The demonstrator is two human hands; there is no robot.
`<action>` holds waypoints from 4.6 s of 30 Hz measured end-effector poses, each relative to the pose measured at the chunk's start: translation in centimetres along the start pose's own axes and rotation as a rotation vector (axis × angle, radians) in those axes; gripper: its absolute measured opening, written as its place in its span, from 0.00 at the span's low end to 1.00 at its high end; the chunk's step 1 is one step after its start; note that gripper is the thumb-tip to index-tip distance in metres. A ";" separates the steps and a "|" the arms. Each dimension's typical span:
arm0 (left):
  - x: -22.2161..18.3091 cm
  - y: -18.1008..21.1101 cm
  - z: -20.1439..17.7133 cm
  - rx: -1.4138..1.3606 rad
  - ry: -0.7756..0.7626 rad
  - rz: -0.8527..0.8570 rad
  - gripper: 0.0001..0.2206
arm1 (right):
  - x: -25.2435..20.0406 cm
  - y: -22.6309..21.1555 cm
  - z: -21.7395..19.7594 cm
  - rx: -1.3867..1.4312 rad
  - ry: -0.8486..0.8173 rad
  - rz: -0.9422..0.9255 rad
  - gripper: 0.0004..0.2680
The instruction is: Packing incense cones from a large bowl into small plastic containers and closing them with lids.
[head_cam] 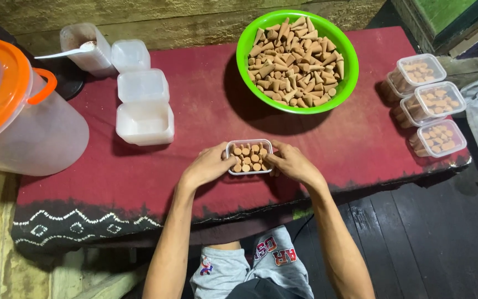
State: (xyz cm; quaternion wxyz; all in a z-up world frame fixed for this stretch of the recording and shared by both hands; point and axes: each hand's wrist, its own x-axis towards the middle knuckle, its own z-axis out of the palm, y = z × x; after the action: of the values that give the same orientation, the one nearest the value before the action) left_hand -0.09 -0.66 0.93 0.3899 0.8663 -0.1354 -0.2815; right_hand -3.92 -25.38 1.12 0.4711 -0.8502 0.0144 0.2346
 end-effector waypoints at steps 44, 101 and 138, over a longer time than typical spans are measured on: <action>0.2 2.7 -0.9 -0.008 0.096 -0.136 0.24 | 1.2 -3.0 0.1 -0.224 0.109 0.197 0.20; 1.0 1.0 -0.1 0.009 0.246 -0.171 0.26 | 1.1 -4.3 1.8 -0.309 0.162 0.221 0.27; -1.0 1.6 0.1 -0.037 0.211 -0.071 0.22 | -1.1 -3.5 0.9 -0.086 0.302 -0.075 0.11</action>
State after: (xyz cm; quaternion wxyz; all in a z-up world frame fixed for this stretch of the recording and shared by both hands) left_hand -0.93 -1.31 2.49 0.4077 0.8880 -0.0577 -0.2049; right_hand -4.38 -22.91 3.89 0.4354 -0.8950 0.0434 0.0870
